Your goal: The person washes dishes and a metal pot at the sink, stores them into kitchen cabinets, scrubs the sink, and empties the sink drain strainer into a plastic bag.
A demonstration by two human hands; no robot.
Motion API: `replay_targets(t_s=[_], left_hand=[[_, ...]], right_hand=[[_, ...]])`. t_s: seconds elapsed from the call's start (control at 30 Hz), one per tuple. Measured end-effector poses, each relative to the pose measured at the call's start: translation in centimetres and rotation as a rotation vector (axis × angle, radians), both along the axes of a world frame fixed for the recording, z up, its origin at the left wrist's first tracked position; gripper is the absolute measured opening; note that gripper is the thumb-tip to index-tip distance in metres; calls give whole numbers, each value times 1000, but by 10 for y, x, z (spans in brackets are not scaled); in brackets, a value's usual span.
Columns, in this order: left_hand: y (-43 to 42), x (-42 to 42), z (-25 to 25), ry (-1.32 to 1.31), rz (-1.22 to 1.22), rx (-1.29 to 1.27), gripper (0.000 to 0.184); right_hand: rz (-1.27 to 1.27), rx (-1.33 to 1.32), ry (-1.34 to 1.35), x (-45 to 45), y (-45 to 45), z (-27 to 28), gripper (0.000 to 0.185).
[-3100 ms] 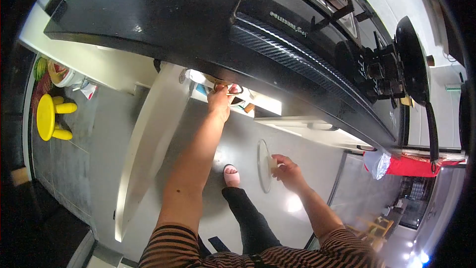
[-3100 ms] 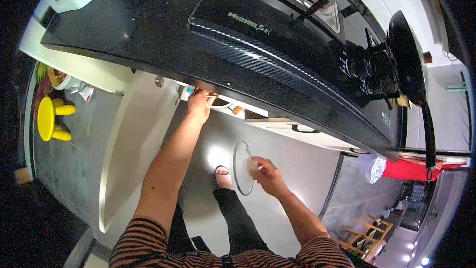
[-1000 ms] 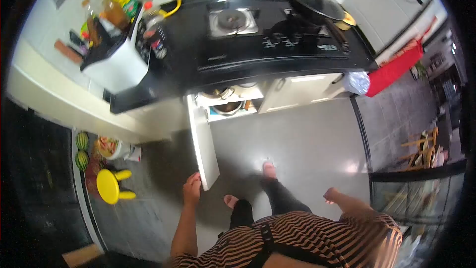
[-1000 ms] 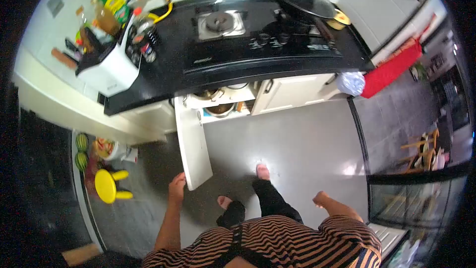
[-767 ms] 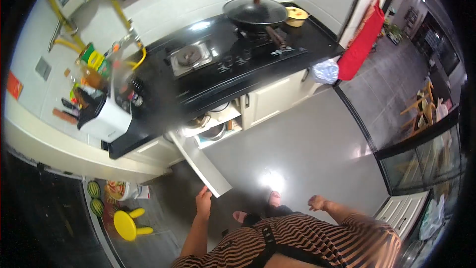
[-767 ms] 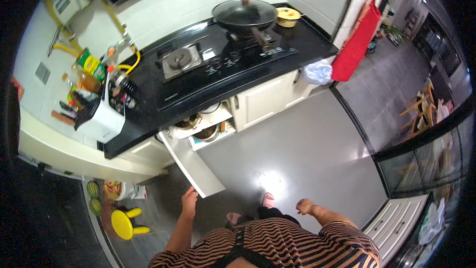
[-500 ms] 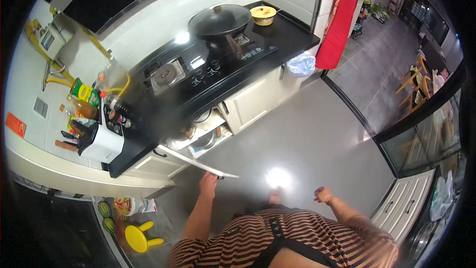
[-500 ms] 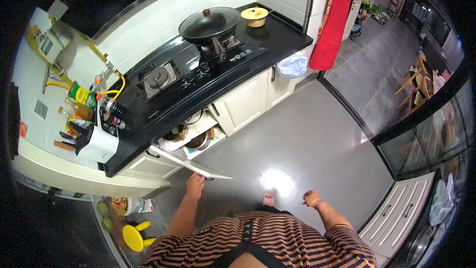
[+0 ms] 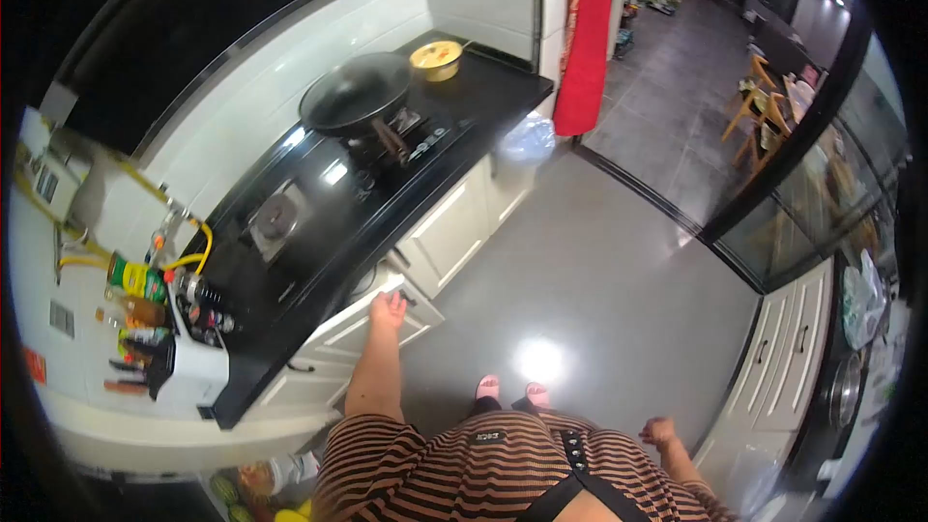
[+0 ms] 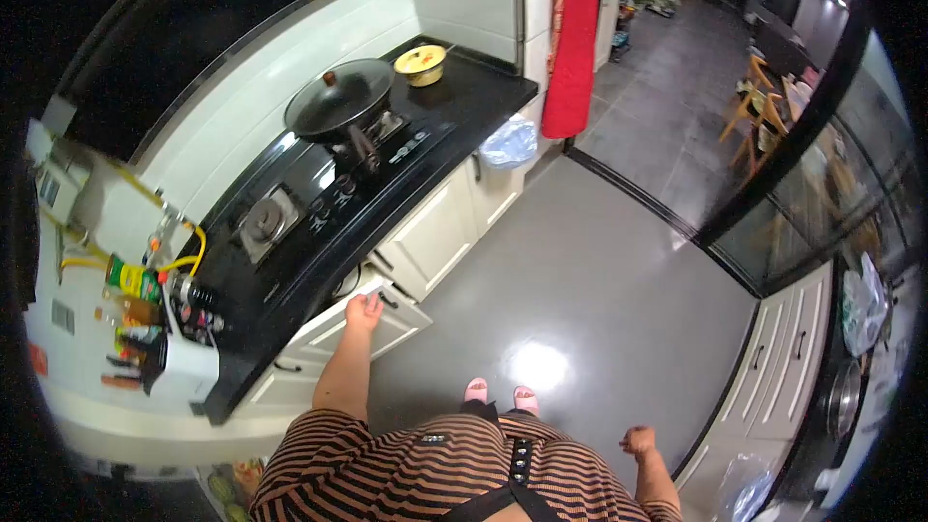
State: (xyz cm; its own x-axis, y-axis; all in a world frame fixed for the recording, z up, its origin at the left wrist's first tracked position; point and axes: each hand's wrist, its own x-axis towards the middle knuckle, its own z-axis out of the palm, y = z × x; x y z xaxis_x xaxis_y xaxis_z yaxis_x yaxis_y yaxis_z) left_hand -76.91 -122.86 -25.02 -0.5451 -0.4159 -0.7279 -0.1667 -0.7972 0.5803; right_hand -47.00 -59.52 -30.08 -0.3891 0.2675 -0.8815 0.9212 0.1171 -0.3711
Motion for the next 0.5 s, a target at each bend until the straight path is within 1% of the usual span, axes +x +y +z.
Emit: replay_targets(t_s=[0.03, 0.07, 0.1, 0.2, 0.27, 0.3, 0.33, 0.4, 0.43, 0.5], left_hand=[[-8, -7, -11, 17, 3, -3, 34], [-13, -11, -22, 32, -1, -8, 37], [-9, -11, -20, 2, -5, -50, 38], [2, -9, -21, -120, -41, -82, 40], [3, -8, -45, -116, -50, -50, 39], [7, -10, -53, -151, -126, -73, 40], [8, -13, -70, -156, -245, -104, 41], [42, -18, -65, -264, -370, -146, 30], [61, -23, -68, -300, -448, -176, 24], [110, -33, -72, -344, -639, -127, 15]], right_hand=[[-346, -40, -13, 9, -30, 42, 16], [-13, 2, -23, 28, -34, 42, 17], [311, 43, -37, 50, -40, 39, 19], [1335, 435, -46, 93, -59, 32, 24], [1277, 490, -38, 131, -63, -1, 27], [1136, 419, -103, 141, -65, -12, 25], [956, 410, -29, 148, -71, -8, 24], [401, 313, -55, 147, -89, 17, 25], [235, 247, 45, 163, -88, -10, 25], [-19, 245, 66, 170, -96, 2, 25]])
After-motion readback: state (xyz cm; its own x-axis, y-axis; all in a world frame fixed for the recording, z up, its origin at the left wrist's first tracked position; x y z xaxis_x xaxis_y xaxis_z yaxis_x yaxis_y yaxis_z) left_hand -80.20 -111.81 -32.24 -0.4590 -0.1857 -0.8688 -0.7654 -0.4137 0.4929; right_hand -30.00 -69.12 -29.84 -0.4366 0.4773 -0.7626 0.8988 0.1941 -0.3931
